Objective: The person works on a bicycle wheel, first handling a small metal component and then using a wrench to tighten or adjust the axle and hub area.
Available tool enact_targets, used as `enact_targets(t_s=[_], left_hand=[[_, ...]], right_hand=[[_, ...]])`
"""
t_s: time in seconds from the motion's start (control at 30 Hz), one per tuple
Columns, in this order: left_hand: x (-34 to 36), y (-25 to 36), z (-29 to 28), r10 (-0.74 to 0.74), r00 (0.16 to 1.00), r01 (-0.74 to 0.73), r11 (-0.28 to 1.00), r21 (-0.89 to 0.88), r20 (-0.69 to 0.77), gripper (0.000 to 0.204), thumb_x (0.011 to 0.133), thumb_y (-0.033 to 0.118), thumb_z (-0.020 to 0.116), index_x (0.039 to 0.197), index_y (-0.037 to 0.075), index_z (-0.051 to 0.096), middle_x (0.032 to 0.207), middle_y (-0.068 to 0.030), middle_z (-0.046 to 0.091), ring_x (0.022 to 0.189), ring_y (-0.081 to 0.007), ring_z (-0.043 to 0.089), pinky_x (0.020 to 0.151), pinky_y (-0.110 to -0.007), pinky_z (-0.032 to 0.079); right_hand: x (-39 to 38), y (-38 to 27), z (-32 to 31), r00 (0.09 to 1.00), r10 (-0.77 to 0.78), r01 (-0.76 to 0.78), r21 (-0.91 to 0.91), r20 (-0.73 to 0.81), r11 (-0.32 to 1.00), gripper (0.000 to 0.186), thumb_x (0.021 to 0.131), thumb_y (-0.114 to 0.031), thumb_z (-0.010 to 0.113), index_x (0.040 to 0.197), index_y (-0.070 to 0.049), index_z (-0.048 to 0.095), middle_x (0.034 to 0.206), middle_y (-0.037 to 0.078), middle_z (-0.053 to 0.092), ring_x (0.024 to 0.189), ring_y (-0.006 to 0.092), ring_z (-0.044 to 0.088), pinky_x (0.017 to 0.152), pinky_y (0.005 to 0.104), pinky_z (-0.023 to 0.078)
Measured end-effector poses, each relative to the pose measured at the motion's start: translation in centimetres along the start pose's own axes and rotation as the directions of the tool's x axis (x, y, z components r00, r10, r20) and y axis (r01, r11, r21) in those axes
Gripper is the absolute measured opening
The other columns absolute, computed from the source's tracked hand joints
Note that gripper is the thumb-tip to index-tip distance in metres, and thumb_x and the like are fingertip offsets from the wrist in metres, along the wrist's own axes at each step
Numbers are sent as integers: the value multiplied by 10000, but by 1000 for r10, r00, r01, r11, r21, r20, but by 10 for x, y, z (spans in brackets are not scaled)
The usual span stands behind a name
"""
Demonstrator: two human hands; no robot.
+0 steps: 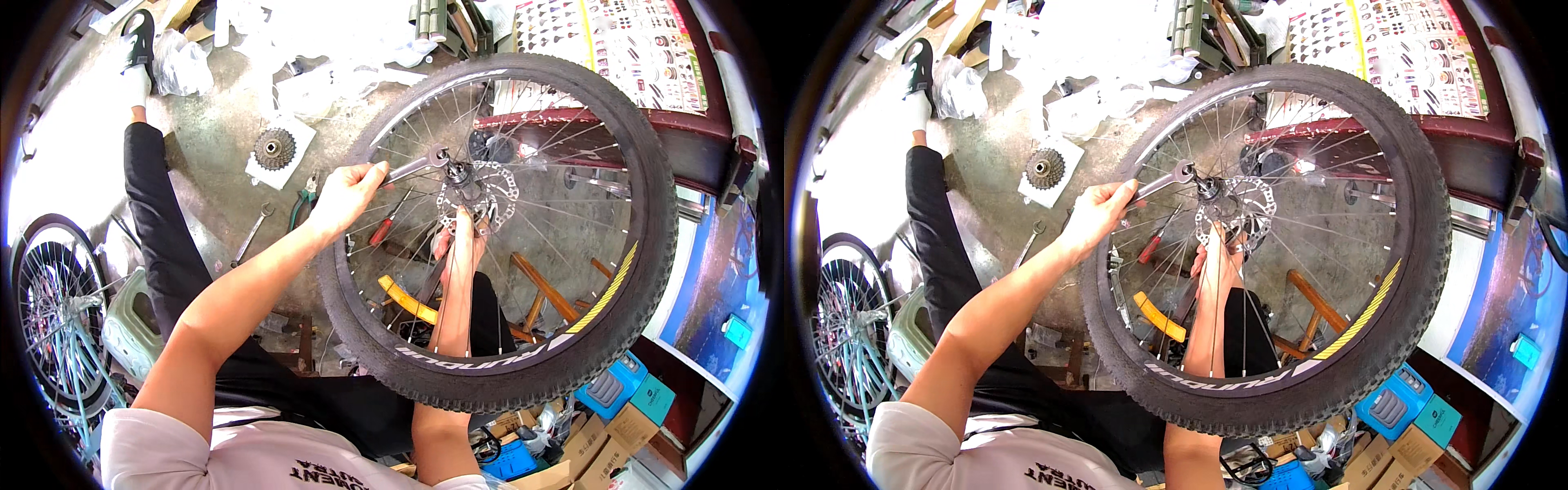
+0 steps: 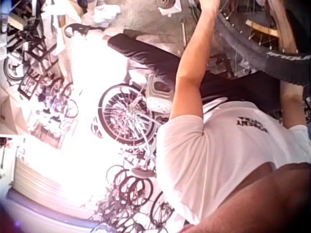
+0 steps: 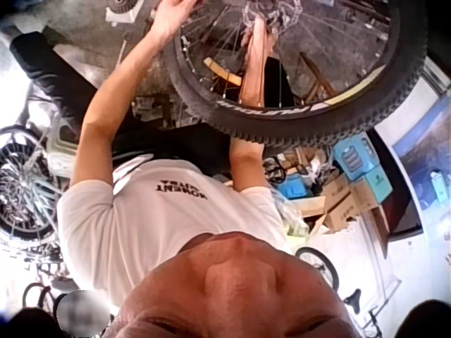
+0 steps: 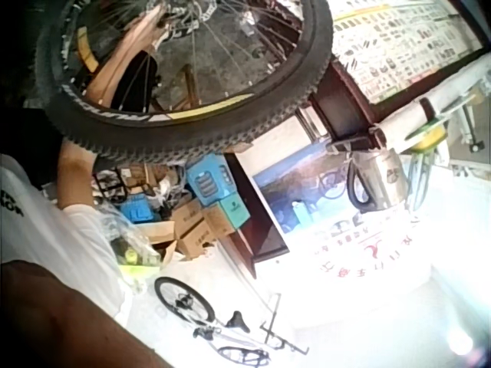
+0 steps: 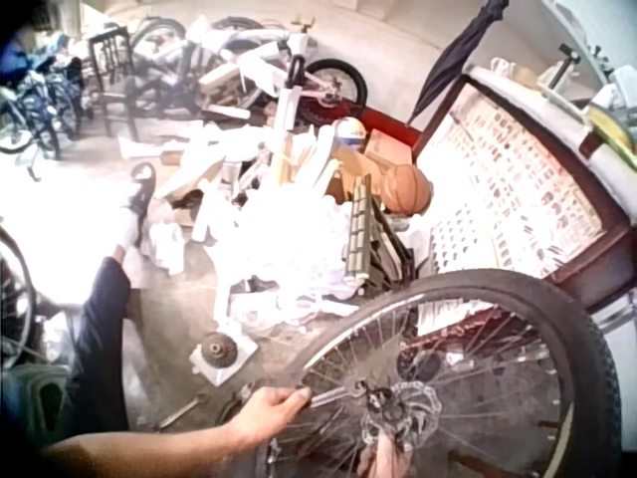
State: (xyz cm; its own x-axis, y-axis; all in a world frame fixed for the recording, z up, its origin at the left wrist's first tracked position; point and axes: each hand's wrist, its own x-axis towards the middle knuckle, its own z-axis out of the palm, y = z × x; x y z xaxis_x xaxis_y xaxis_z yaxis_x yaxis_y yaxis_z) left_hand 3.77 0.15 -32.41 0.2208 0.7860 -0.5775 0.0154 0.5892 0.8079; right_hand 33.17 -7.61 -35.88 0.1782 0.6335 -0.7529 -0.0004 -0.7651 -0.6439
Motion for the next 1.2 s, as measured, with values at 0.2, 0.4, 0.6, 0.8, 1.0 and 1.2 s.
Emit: enact_targets(t_s=[0.2,0.4,0.6,0.8,1.0,1.2], left_hand=[[18,14,-14,-3,998,1,1000,28,65,409,1008,437,630,1062,39,707,721,32,532,599,-67,463,562,-252,389],[55,10,-28,169,985,-170,966,193,20,500,944,489,689,1092,11,706,784,-52,665,655,-126,616,630,-307,516],[70,15,-26,387,922,-364,865,345,2,426,915,434,730,1066,36,725,896,-130,724,783,-229,688,749,-358,538],[72,13,-22,529,848,-470,760,449,-7,332,948,324,712,1085,22,706,906,-111,678,776,-201,644,728,-346,522],[78,17,-26,610,792,-539,677,501,28,320,949,328,704,1060,28,706,930,-141,678,799,-272,655,767,-375,524],[4,15,-25,506,862,-422,683,596,32,364,947,369,681,1088,34,680,953,-187,689,919,-371,692,790,-445,545]], right_hand=[[-44,-50,52,990,28,47,502,-140,863,342,928,-311,683,1035,-72,462,563,53,486,340,148,431,307,302,335],[-50,-59,58,978,62,30,429,-198,903,343,924,-324,681,1038,-76,474,594,60,508,351,147,445,308,305,341],[-43,-46,51,980,5,84,433,-200,897,350,930,-330,673,1094,-92,475,608,59,519,364,144,449,313,300,342],[-39,-42,50,968,-7,109,396,-251,912,397,932,-343,675,1179,-124,455,606,48,519,363,143,446,319,297,341],[-40,-41,52,964,8,86,339,-265,937,383,923,-355,690,1134,-117,476,606,48,525,359,141,446,327,298,345],[-48,-56,62,961,86,52,479,-262,876,371,926,-327,686,1120,-96,470,594,46,507,351,145,435,320,298,338]])
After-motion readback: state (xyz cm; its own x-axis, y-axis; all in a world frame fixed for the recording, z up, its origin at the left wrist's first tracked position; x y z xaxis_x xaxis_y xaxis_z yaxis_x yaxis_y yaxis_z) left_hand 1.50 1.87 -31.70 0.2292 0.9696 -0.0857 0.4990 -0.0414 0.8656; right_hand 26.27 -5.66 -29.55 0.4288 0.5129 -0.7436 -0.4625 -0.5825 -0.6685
